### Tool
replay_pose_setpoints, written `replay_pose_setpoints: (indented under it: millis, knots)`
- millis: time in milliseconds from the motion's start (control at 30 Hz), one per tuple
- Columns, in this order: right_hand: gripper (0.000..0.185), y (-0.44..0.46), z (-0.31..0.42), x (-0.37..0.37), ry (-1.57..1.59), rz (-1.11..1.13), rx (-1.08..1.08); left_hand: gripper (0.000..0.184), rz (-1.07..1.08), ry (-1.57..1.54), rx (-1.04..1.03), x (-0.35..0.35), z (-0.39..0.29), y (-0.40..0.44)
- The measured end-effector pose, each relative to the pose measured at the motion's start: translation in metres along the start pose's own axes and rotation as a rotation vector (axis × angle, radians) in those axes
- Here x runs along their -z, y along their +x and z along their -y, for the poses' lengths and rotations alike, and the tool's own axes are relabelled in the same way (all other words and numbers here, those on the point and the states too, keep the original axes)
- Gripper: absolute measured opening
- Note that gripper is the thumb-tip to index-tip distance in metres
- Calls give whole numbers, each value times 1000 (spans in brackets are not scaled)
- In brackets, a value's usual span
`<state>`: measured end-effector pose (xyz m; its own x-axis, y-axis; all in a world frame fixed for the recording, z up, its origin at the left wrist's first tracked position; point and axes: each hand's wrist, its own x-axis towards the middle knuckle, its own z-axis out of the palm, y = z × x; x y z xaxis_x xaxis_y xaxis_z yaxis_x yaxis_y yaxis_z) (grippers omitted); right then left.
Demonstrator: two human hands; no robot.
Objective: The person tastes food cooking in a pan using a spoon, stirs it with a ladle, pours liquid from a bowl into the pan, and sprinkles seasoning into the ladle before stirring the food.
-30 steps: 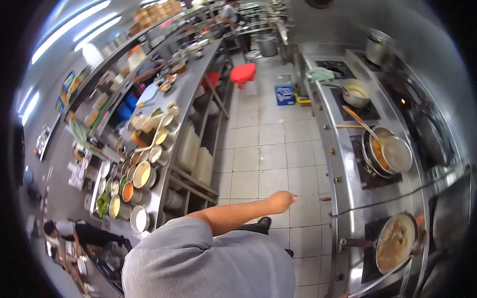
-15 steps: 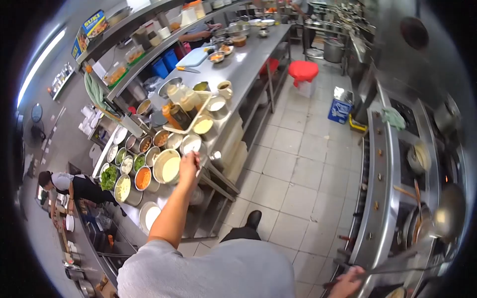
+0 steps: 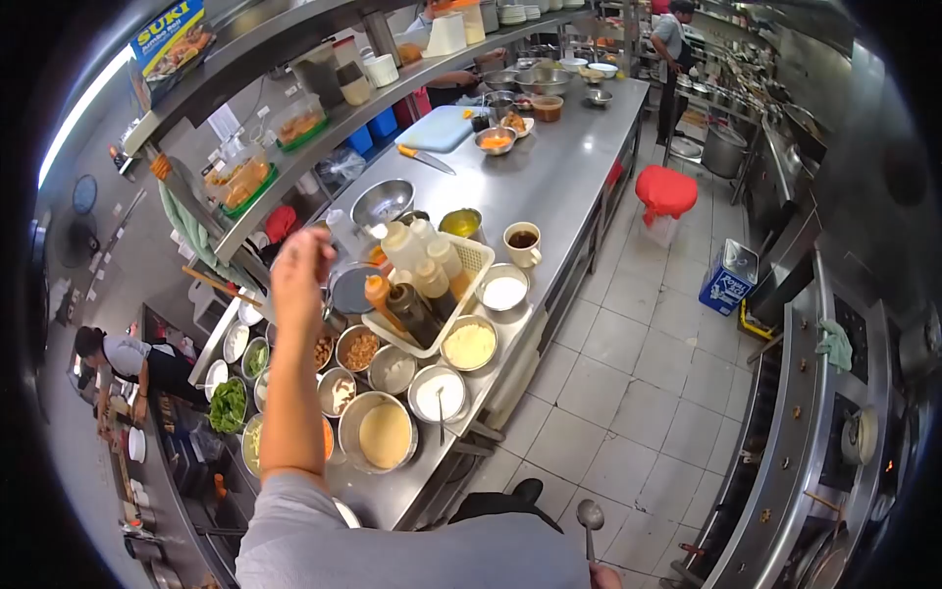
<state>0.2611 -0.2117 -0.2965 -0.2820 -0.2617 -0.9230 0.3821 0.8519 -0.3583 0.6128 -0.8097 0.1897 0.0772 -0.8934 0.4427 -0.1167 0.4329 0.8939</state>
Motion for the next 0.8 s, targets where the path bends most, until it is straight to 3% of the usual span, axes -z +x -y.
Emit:
replay_pose_setpoints:
  millis: [133, 200, 233, 300, 333, 433, 500, 533, 567, 633, 667, 733, 800]
  knots:
    - [23, -22, 26, -5, -101, -138, -8, 29, 10, -80, -106, 6, -16, 59]
    - [24, -28, 29, -4, -142, -200, -5, 31, 286, 205, -136, 1, -8, 93]
    - [24, -30, 29, -2, -163, -232, -3, 31, 309, 187, -152, -8, -6, 116]
    - [24, -38, 25, 1, -202, -295, -15, 29, 13, 341, -570, -35, -6, 176]
    - [25, -44, 20, 2, -228, -321, -25, 29, -8, 328, -592, -48, -7, 212]
    - [25, -62, 3, 12, -272, -390, -67, 30, -75, 538, -527, -78, -12, 309]
    - [23, -85, -4, 13, -9, -392, -105, 31, -225, 752, -633, -86, -4, 368]
    - [22, -102, -1, 12, 121, -399, -124, 31, -182, 684, -475, -91, -9, 378]
    - [21, -82, -49, 19, 127, -381, -11, 31, -135, 615, -322, -97, -16, 389]
    - [19, -32, -158, 42, 146, -332, 217, 31, -190, 736, -380, -101, -8, 419]
    - [18, -67, -131, 36, 121, -391, -14, 31, -194, 912, -418, -102, -4, 429]
    - [18, -97, -109, 30, 132, -440, -245, 33, -160, 1218, -475, -91, 24, 475]
    - [18, -114, -114, 21, 156, -462, -384, 30, -162, 1219, -466, -96, 51, 501]
